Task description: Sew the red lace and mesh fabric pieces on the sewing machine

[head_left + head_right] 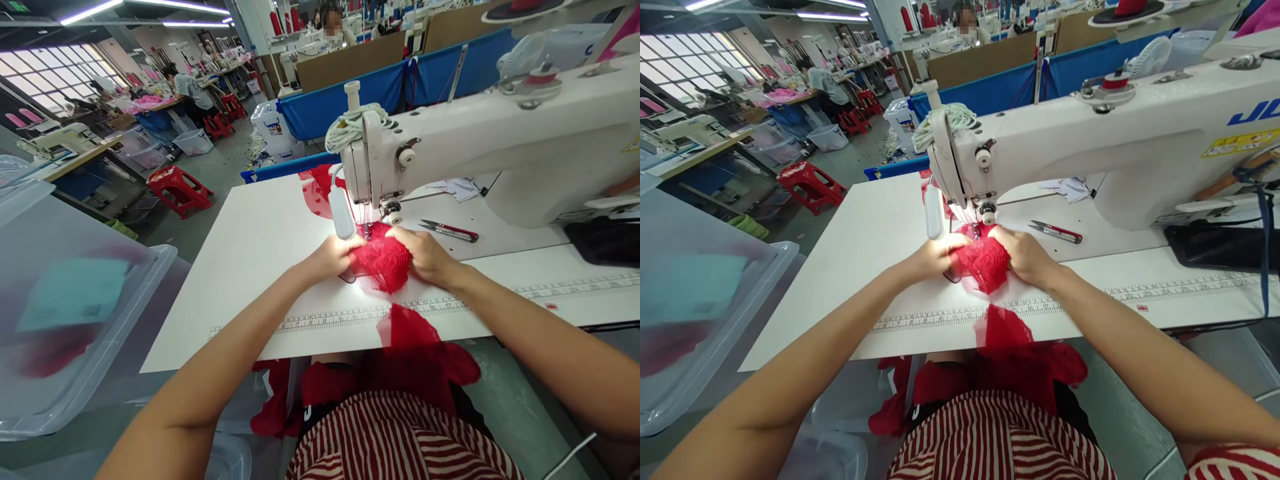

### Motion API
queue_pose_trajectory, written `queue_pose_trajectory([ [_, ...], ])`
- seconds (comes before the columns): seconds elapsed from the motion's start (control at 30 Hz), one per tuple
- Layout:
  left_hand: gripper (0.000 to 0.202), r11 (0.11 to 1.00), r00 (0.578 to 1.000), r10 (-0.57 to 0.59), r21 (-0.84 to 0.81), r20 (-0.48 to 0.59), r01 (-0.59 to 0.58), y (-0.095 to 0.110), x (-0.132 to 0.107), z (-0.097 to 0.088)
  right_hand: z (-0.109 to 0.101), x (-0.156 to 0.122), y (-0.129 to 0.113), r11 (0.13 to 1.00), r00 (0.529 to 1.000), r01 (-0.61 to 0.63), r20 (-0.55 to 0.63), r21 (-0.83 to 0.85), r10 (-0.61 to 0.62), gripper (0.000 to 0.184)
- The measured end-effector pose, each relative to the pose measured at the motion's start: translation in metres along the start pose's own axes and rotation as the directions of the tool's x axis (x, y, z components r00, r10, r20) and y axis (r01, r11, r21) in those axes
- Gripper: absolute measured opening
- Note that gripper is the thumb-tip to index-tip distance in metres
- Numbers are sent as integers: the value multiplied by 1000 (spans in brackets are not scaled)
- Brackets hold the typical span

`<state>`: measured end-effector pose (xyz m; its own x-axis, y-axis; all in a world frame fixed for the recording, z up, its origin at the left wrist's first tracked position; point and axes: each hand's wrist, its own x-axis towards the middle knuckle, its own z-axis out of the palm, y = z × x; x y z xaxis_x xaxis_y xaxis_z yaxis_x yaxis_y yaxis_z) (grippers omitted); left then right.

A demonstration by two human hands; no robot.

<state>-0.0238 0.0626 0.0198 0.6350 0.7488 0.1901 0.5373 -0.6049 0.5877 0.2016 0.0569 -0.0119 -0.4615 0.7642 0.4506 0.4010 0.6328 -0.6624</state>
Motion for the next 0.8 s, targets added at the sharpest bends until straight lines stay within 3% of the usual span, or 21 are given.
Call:
queue_pose_trajectory([
  [0.1, 21, 972, 990, -122, -194, 75, 134, 2, 9, -10, 0, 1, 4, 986, 985, -135, -94, 95, 144, 14],
  [0.2, 22, 891, 956, -232, -353, 182, 283, 2, 17, -17, 2, 2, 6, 891, 937, -276, -104, 360, 332, 9],
  [0.3, 24, 818, 919, -301, -427, 254, 386, 0, 21, -21, 3, 5, 7, 808, 919, -256, -124, 531, 373, 11],
  [0.4, 22, 835, 927, -272, -414, 260, 361, -1, 23, -24, 3, 8, 10, 774, 893, -218, -199, 594, 404, 22],
  [0.53, 29, 883, 955, -231, -373, 186, 286, 5, 23, -25, 3, 9, 12, 737, 871, -243, -192, 630, 452, 32],
  [0.8, 35, 887, 966, -242, -382, 91, 258, 15, 20, -20, 3, 12, 0, 735, 907, -126, -222, 667, 357, 36],
])
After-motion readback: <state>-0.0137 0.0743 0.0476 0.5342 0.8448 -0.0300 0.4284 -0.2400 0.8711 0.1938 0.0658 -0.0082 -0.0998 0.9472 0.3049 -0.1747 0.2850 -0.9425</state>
